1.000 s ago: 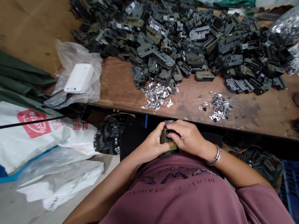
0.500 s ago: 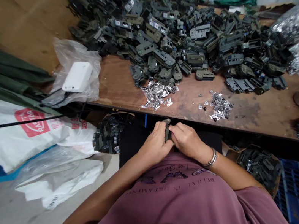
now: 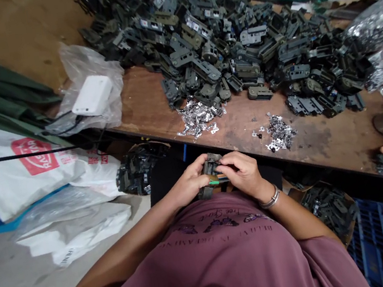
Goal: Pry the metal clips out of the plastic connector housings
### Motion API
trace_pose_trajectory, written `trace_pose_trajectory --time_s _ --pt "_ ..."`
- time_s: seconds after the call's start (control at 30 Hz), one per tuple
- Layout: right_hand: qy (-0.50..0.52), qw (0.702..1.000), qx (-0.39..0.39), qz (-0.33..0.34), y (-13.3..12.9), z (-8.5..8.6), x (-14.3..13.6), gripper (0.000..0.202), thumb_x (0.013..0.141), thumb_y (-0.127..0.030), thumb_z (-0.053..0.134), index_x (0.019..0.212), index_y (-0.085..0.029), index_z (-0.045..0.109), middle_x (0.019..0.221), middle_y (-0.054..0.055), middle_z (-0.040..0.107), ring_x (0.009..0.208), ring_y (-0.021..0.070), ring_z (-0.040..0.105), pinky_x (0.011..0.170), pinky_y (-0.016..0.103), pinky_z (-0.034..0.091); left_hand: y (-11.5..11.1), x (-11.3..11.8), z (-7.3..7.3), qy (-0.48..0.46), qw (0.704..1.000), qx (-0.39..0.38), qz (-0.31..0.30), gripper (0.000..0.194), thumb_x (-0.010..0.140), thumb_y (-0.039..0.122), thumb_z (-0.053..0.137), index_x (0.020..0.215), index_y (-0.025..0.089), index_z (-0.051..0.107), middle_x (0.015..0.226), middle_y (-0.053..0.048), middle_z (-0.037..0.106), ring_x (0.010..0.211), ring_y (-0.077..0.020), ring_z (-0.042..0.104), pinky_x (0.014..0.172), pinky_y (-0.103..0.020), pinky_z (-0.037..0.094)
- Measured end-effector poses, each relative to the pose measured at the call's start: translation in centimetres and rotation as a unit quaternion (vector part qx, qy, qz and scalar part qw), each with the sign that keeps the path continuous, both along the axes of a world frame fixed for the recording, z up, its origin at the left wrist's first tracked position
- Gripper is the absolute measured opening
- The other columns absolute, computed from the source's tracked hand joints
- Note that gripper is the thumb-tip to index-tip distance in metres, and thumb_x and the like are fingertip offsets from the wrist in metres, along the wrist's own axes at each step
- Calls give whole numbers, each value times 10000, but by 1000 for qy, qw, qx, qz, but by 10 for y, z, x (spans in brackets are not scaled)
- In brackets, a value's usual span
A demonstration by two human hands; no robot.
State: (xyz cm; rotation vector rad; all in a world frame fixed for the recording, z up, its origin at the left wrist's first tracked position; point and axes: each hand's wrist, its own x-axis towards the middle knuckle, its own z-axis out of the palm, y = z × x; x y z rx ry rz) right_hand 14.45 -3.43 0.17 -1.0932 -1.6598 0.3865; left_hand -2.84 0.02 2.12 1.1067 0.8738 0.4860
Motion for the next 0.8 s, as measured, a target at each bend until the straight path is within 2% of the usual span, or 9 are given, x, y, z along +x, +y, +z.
trace_pose_trajectory --time_s 0.23,0.4,0.57,0.8 --pt "-12 1000 -21 11 -1 -3 0 36 866 -229 667 853 -209 694 776 45 719 705 165 683 640 299 578 0 2 0 28 999 30 -11 330 623 188 535 951 186 507 840 14 521 771 -139 482 666 -259 395" --pt "-37 999 -18 16 -3 -6 0 54 880 -211 647 888 -206 699 796 51 717 727 163 681 653 297 580 -1 2 4 98 988 119 -31 241 669 196 526 908 183 501 835 7 499 768 -148 458 683 -286 398" --pt "-101 994 32 17 -8 -9 -3 156 897 -148 601 1027 -205 665 849 68 712 762 169 675 667 305 582 -5 3 7 195 950 234 -65 141 711 190 502 834 200 435 834 -1 460 793 -171 459 732 -329 413" --pt "-183 981 57 25 -15 -28 -5 307 910 -86 519 1190 -186 589 944 122 695 847 196 665 711 340 586 -13 3 8 285 891 336 -110 142 765 155 447 881 211 387 911 -53 465 849 -220 511 806 -406 464"
